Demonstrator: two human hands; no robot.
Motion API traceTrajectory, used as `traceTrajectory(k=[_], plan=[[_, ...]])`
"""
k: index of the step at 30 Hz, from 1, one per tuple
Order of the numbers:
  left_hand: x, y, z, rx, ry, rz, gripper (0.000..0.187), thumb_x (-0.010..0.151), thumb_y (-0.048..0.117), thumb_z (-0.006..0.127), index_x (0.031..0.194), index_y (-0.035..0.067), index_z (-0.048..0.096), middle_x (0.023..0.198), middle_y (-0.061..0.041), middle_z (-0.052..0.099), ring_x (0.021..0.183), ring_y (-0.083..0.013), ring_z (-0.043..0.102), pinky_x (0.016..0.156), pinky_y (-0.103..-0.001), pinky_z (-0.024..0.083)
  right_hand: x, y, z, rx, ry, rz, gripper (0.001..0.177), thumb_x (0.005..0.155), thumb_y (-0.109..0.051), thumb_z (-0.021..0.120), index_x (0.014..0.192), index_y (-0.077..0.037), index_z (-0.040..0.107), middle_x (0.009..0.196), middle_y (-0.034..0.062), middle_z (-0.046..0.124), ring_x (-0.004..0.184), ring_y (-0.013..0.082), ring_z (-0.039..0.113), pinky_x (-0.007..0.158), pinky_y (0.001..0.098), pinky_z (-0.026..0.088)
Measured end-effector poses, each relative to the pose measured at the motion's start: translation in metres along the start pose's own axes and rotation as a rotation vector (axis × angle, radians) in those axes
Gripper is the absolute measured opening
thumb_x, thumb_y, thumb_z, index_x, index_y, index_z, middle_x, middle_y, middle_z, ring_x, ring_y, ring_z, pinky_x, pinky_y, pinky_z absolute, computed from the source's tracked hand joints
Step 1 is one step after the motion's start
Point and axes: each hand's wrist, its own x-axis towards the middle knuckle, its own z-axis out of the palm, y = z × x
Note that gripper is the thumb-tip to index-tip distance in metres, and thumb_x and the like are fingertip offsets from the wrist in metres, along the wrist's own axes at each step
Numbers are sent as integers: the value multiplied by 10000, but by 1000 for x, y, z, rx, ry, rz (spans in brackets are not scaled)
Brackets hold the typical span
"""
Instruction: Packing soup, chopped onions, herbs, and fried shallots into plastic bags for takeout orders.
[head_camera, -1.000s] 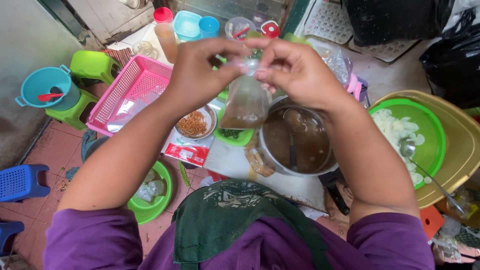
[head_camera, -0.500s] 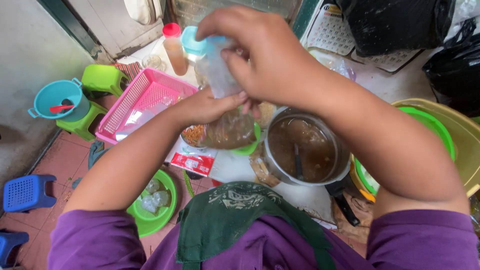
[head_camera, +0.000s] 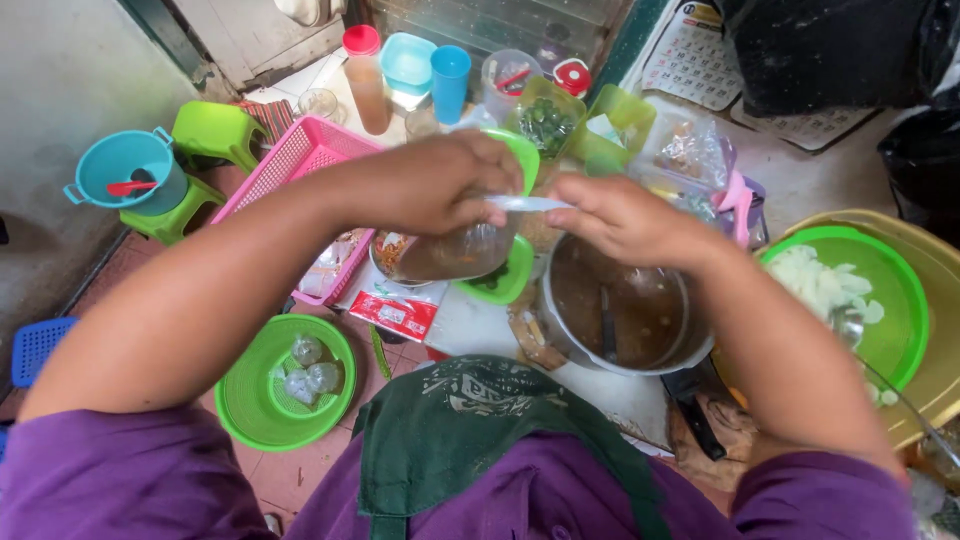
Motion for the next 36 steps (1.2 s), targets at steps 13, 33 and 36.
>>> traceTrajectory(k=[13,33,36], plan=[[60,106,-26,224,541,372,118,981,-9,726,1093,12,694,1180,-104,615,1100,-241,663,922,-329,565,-5,-36,62,1416,732,-480,154,1070,-256,589,1004,-116,592,788,9,506,749,142,499,786,337,434],[-17,-8,39,-518,688,-387,343,946,-47,572,1229,42,400,1045,-140,747,898,-127,698,757,-260,559,47,-49,-31,-620,926,-448,168,921,-271,854,941,-170,722,864,-50,632,885,181,612,940,462,397],[-27,-34,77,-749,819,-488,423,936,-50,560,1239,57,284,1053,-180,710,852,-131,660,685,-266,540,56,-54,1,-366,920,-332,229,924,-267,876,952,-126,698,908,8,630,911,234,607,937,459,392]])
